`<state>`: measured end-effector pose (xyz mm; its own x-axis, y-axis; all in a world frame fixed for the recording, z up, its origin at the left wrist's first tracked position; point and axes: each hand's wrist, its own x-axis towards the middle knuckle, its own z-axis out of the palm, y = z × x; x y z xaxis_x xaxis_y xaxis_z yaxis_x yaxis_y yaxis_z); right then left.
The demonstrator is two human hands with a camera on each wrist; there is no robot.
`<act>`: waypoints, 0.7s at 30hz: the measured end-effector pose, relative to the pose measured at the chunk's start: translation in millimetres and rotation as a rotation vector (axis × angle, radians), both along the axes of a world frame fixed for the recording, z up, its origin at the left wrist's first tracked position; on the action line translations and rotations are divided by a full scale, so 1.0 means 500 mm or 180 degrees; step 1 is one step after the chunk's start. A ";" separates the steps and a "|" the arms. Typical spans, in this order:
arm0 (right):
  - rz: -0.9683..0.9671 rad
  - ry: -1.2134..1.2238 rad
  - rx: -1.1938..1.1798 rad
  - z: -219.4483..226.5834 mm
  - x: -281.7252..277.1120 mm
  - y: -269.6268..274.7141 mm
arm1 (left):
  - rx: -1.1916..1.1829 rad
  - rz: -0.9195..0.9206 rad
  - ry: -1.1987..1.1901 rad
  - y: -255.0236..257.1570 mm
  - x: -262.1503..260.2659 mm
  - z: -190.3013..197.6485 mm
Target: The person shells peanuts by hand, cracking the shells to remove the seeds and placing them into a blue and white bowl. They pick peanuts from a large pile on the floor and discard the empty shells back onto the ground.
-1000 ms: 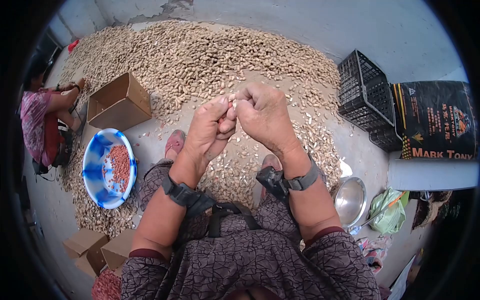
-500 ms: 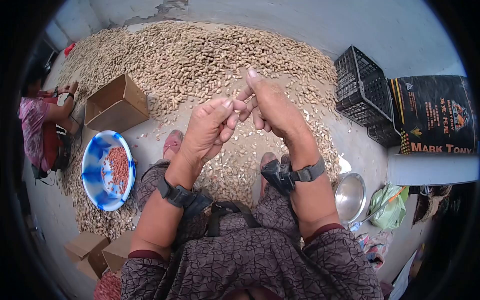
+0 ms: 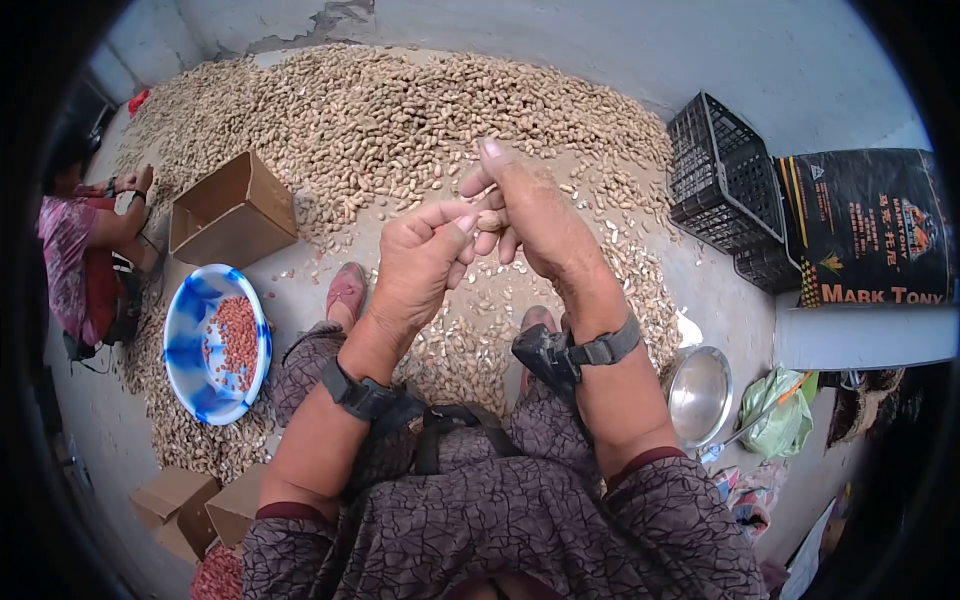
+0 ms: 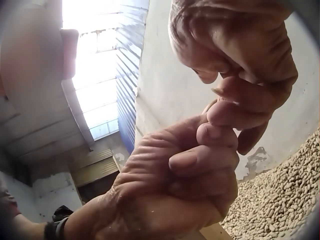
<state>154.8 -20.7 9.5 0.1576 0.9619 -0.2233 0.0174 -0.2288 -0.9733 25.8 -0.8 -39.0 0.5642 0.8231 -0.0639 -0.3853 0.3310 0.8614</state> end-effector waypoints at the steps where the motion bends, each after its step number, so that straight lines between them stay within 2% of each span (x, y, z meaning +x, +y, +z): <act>1: 0.0085 0.0055 0.0170 0.014 0.004 -0.003 | 0.0015 0.0016 0.0000 0.004 -0.003 -0.002; 2: 0.0096 0.0055 0.0184 0.015 0.006 -0.005 | -0.0094 0.0094 -0.0169 0.007 -0.007 -0.003; 4: 0.0313 -0.0430 0.0308 0.014 0.007 -0.012 | -0.0199 0.0172 -0.0339 0.009 -0.007 0.000; 5: 0.0239 -0.0066 0.0252 0.018 0.000 -0.014 | -0.0264 0.0288 -0.0300 0.008 -0.003 0.004; 8: -0.0023 0.0209 0.0247 -0.008 -0.012 -0.006 | -0.0448 0.0469 -0.0317 0.002 0.009 0.002; 10: -0.0148 0.0148 0.0172 -0.016 -0.029 -0.002 | -0.0555 0.0551 -0.0375 0.000 0.014 -0.005; 11: -0.0289 0.0083 0.0115 -0.017 -0.034 -0.001 | -0.0415 0.0696 -0.0163 0.001 0.017 -0.008; 13: -0.0253 0.0325 0.0073 -0.018 -0.036 0.002 | -0.0272 0.0838 0.0051 0.006 0.018 -0.008; 15: -0.0215 0.0567 0.0029 -0.017 -0.036 0.005 | -0.0475 0.1096 0.0127 0.011 0.011 -0.006; 17: -0.0076 0.1009 -0.0063 -0.016 -0.035 0.008 | -0.0503 0.1093 0.0125 0.013 0.005 -0.004; 21: 0.0119 0.0724 -0.0013 -0.026 -0.037 0.010 | -0.0502 0.1001 0.0060 0.022 -0.012 -0.006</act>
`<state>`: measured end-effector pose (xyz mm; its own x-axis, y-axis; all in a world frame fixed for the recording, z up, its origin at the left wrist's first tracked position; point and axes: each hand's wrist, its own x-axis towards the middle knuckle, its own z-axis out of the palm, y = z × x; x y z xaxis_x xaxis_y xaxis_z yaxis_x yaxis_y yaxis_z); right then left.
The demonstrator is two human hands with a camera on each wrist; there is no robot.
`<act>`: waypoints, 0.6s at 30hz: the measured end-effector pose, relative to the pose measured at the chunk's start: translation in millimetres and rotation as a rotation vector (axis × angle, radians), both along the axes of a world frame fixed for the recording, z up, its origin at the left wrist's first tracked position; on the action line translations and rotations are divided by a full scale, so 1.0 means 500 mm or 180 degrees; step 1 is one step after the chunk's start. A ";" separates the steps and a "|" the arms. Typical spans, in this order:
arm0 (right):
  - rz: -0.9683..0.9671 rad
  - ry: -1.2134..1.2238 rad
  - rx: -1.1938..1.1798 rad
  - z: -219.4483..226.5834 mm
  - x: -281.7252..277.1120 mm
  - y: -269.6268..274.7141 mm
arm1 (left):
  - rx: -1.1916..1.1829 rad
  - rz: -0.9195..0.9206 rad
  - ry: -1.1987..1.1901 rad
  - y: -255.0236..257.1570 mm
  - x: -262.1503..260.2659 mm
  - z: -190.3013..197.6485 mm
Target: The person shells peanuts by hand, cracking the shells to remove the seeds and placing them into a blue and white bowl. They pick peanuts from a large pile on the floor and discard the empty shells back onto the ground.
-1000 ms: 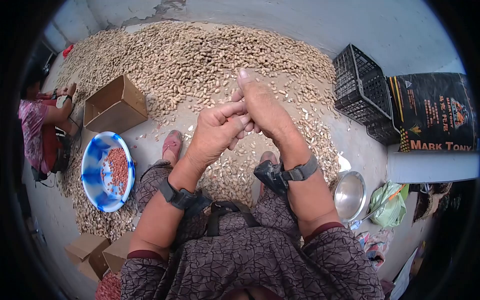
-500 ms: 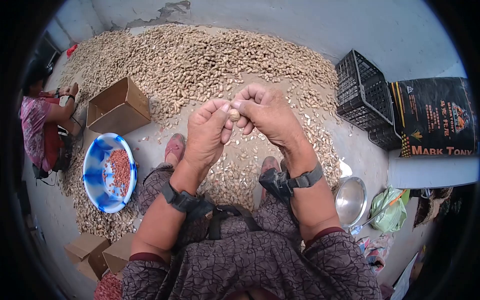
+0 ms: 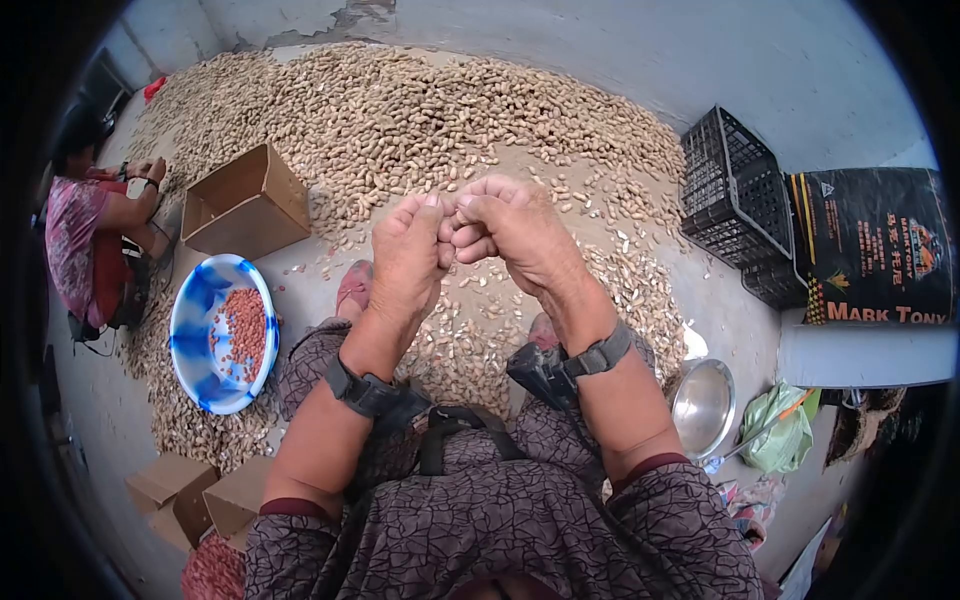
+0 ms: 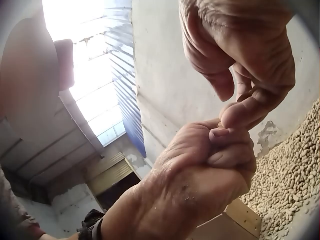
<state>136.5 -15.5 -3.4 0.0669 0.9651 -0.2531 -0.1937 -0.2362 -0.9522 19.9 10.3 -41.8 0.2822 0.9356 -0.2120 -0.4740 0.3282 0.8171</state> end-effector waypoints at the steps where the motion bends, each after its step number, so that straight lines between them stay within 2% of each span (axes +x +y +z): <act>1: 0.0051 0.0102 -0.0031 0.001 0.001 0.001 | 0.0001 0.0018 0.0007 0.005 -0.010 0.005; 3: 0.0132 0.0218 -0.0057 0.001 -0.001 0.001 | -0.0159 -0.0173 0.0071 0.021 -0.044 0.025; 6: 0.0134 0.0065 -0.0065 0.001 0.002 0.000 | -0.0006 0.0240 0.0103 0.068 -0.131 0.064; 9: 0.0189 -0.0012 -0.0037 -0.003 0.005 -0.001 | 0.0028 0.0450 -0.0253 0.159 -0.286 0.068; 11: 0.0267 -0.0164 -0.0078 0.001 0.008 0.000 | 0.0082 0.0910 0.0012 0.195 -0.391 0.064; 12: 0.0268 -0.0198 -0.0094 0.005 0.006 -0.001 | 0.0080 0.0985 0.0008 0.223 -0.457 0.037; 14: 0.0269 -0.0239 -0.0105 0.005 0.003 -0.001 | -0.0010 0.1853 0.1039 0.248 -0.546 -0.003; 17: 0.0236 -0.0343 -0.0118 0.002 0.000 0.003 | -0.0263 0.1972 0.1041 0.241 -0.622 -0.044; 18: 0.0219 -0.0397 -0.0112 0.001 -0.001 0.005 | -0.0213 0.1797 0.2450 0.230 -0.634 -0.051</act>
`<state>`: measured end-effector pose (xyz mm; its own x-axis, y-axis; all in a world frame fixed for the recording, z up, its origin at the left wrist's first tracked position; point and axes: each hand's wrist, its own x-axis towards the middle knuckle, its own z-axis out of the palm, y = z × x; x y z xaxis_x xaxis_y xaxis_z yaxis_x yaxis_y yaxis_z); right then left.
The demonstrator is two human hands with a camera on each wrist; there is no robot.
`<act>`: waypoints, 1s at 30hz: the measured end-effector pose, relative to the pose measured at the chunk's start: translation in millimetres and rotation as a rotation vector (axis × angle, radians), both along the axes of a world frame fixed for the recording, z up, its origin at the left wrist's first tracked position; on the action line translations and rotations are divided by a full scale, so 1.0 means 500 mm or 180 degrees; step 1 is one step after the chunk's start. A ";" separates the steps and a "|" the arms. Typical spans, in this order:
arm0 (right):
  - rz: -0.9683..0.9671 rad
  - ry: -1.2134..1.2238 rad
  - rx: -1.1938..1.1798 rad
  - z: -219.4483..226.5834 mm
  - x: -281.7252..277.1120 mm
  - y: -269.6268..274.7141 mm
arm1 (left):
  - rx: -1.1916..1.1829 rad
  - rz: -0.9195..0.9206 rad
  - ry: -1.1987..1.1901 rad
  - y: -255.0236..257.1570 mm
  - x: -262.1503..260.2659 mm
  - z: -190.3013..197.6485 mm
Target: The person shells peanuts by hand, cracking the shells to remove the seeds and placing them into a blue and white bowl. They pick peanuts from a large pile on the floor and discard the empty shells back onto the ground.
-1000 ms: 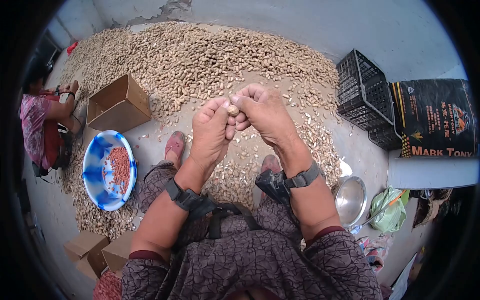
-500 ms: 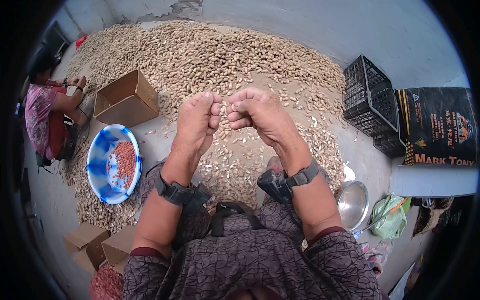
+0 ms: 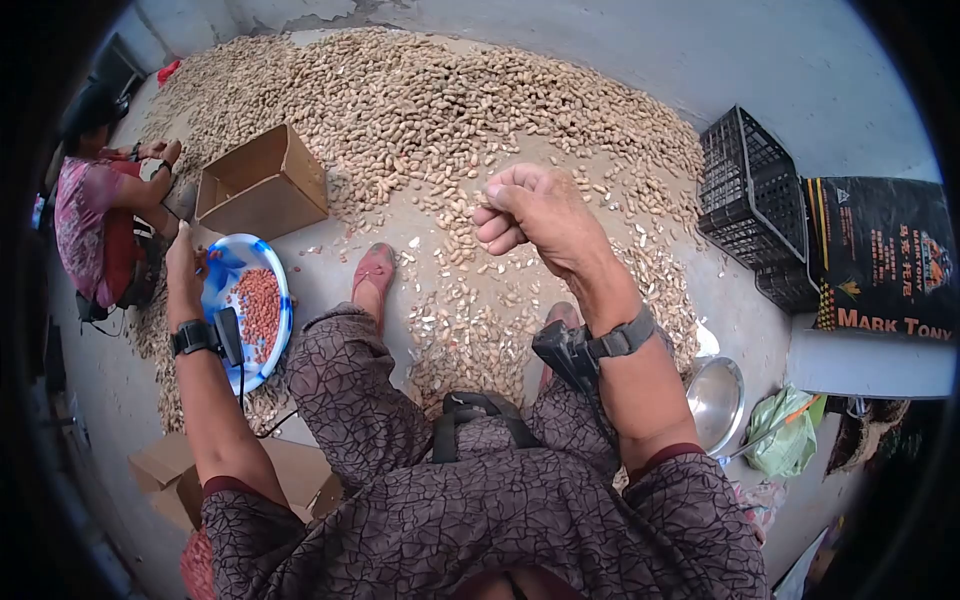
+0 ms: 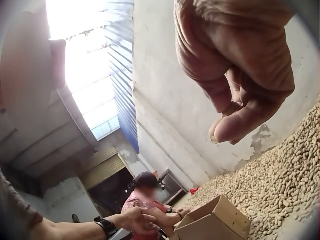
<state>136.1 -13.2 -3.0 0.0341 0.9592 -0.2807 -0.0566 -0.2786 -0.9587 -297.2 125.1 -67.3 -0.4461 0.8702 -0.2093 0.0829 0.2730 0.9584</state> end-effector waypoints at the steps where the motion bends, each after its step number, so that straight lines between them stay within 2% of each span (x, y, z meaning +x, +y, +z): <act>1: -0.0011 -0.0006 0.0000 -0.003 0.000 0.001 | -0.0393 -0.0159 0.1325 0.002 -0.016 -0.006; 2: -0.0007 -0.0011 -0.0028 -0.007 0.002 0.003 | 0.0336 -0.0049 0.3702 0.078 -0.161 -0.151; 3: -0.0002 -0.0013 -0.0051 -0.009 0.002 0.006 | 0.0353 -0.0049 0.3700 0.074 -0.146 -0.139; 5: 0.0018 0.0198 -0.0041 -0.008 0.002 0.007 | 0.0618 -0.0718 0.1065 0.034 -0.055 -0.063; 6: 0.0049 0.0408 -0.0052 -0.008 0.002 0.006 | 0.0596 -0.0810 0.0365 0.005 0.017 -0.001; 8: 0.0067 0.0692 0.0054 -0.007 0.000 0.005 | 0.1254 -0.1470 0.0286 -0.035 0.135 0.087; 12: 0.0095 0.1310 0.0340 0.000 0.001 0.000 | 0.1421 -0.2615 -0.0232 -0.115 0.342 0.216; 14: 0.0091 0.1454 0.0523 0.007 0.003 -0.007 | 0.1267 -0.2981 -0.0123 -0.144 0.416 0.235; 17: 0.0077 0.1632 0.0789 0.012 0.004 -0.018 | 0.0850 -0.3369 -0.0342 -0.172 0.497 0.211; 19: -0.0076 0.1800 0.0906 0.019 0.000 -0.027 | 0.0868 -0.3480 -0.0275 -0.189 0.537 0.190; 21: -0.0073 0.1814 0.0948 0.020 0.003 -0.030 | 0.0971 -0.3394 -0.0928 -0.204 0.570 0.168; 22: -0.0102 0.1822 0.0994 0.020 0.006 -0.030 | 0.0970 -0.3407 -0.0930 -0.209 0.581 0.164; 24: -0.0140 0.1828 0.1038 0.019 0.006 -0.031 | 0.0853 -0.2992 -0.1573 -0.217 0.597 0.160; 25: -0.0262 0.1833 0.1067 0.020 0.002 -0.032 | 0.0846 -0.3000 -0.1573 -0.221 0.603 0.160; 27: -0.0387 0.1842 0.1100 0.019 0.000 -0.033 | 0.0595 -0.2979 -0.2216 -0.228 0.610 0.164; 28: -0.0411 0.1830 0.1081 0.018 0.001 -0.034 | 0.0594 -0.2980 -0.2214 -0.234 0.613 0.163; 30: -0.0440 0.1814 0.1067 0.017 0.001 -0.032 | 0.0411 -0.2829 -0.2702 -0.243 0.617 0.159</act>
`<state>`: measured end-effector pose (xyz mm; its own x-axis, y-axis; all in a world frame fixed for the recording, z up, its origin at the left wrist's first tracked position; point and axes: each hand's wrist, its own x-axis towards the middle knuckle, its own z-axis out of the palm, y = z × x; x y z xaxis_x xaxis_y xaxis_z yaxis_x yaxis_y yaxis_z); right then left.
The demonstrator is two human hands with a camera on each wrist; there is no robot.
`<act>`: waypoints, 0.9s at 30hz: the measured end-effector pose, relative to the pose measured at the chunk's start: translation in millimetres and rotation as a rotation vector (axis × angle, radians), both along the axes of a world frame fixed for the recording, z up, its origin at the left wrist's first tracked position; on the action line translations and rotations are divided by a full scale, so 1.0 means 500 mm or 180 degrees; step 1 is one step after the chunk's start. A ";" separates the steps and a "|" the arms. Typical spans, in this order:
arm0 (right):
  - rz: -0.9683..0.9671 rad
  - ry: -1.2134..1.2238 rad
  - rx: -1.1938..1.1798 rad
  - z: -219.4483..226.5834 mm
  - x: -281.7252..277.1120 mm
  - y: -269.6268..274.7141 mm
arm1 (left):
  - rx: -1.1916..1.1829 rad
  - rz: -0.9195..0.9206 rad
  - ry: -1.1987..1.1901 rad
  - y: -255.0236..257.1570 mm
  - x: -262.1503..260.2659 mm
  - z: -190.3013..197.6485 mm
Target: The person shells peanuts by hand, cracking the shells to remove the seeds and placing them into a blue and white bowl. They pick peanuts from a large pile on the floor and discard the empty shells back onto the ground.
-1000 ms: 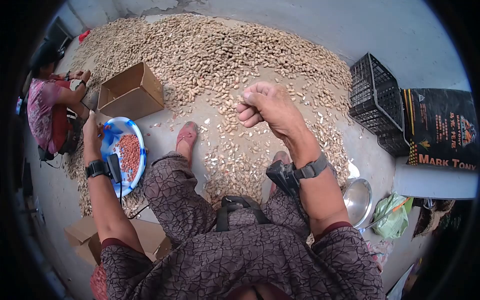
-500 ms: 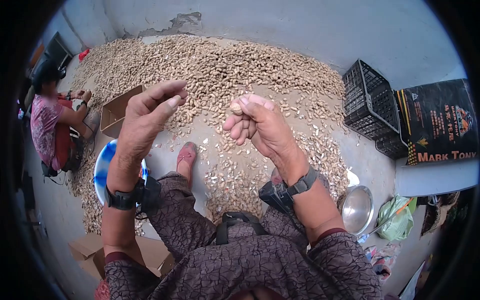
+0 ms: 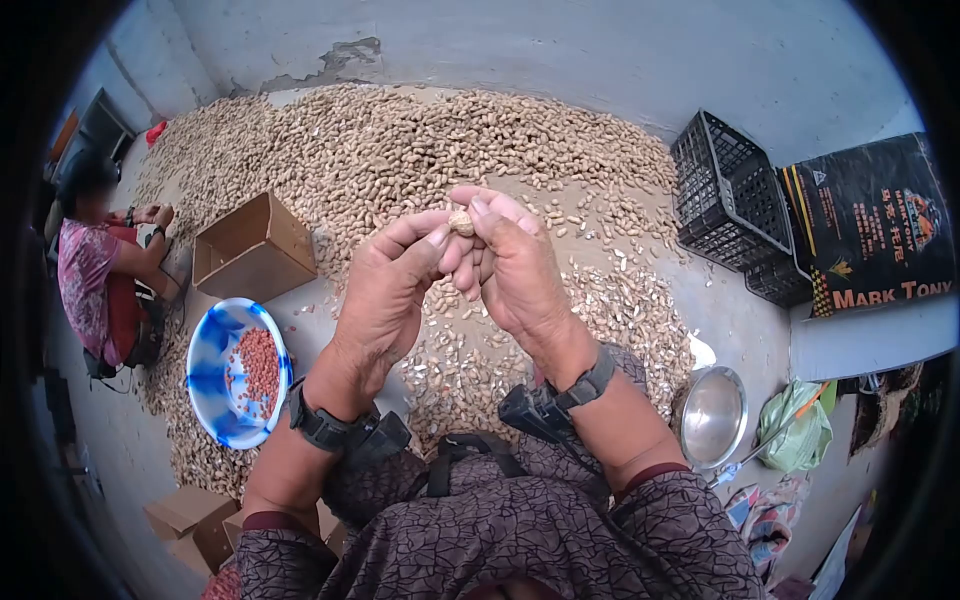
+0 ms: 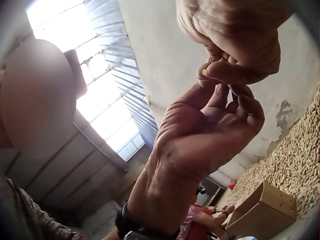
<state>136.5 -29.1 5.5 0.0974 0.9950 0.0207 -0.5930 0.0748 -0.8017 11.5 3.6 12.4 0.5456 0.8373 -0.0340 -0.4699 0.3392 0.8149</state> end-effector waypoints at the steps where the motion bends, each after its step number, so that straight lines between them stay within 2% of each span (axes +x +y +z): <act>1: -0.0013 -0.0043 -0.0015 0.000 -0.001 0.001 | -0.0003 -0.0009 -0.0004 0.000 0.004 -0.003; 3: -0.0015 -0.0097 -0.0049 -0.001 -0.007 0.002 | 0.0036 -0.0068 -0.0307 0.000 0.008 -0.009; 6: -0.0058 -0.0284 -0.0108 0.000 -0.016 0.005 | 0.0254 -0.0054 -0.0085 0.003 0.004 -0.011; 9: 0.0069 -0.0752 -0.0162 0.002 -0.010 0.006 | 0.0318 -0.0160 -0.0203 0.012 -0.004 -0.024; 10: -0.0015 -0.1147 -0.0234 0.013 -0.009 0.006 | 0.0314 -0.0159 -0.0212 0.017 -0.004 -0.031; 11: -0.0094 -0.1539 -0.0310 0.019 -0.010 0.007 | 0.0301 0.0228 -0.0021 0.022 -0.005 -0.039; 12: -0.0079 -0.1540 -0.0318 0.014 -0.013 0.009 | 0.0284 0.0621 0.0176 0.025 -0.008 -0.046; 14: -0.0647 -0.2708 0.0103 0.002 -0.016 0.019 | 0.0328 0.0463 0.0161 0.032 -0.023 -0.052; 15: -0.0643 -0.2699 0.0107 0.007 -0.017 0.022 | 0.0377 0.0277 0.0140 0.034 -0.030 -0.054; 17: 0.0066 -0.1940 -0.0110 0.022 -0.012 0.021 | 0.0417 0.0186 0.0131 0.031 -0.037 -0.055; 18: 0.0065 -0.1938 -0.0116 0.019 -0.011 0.020 | 0.0210 0.0033 0.0008 0.026 -0.036 -0.048; 20: 0.0436 -0.1711 -0.0055 0.010 -0.012 0.019 | -0.0008 -0.0107 -0.0107 0.020 -0.036 -0.047; 23: 0.0573 -0.1444 -0.0082 0.002 -0.008 0.019 | 0.0237 -0.0241 -0.0191 0.015 -0.035 -0.056; 27: 0.0590 -0.1737 -0.0041 0.001 -0.001 0.019 | 0.0385 -0.0444 -0.0157 0.018 -0.036 -0.059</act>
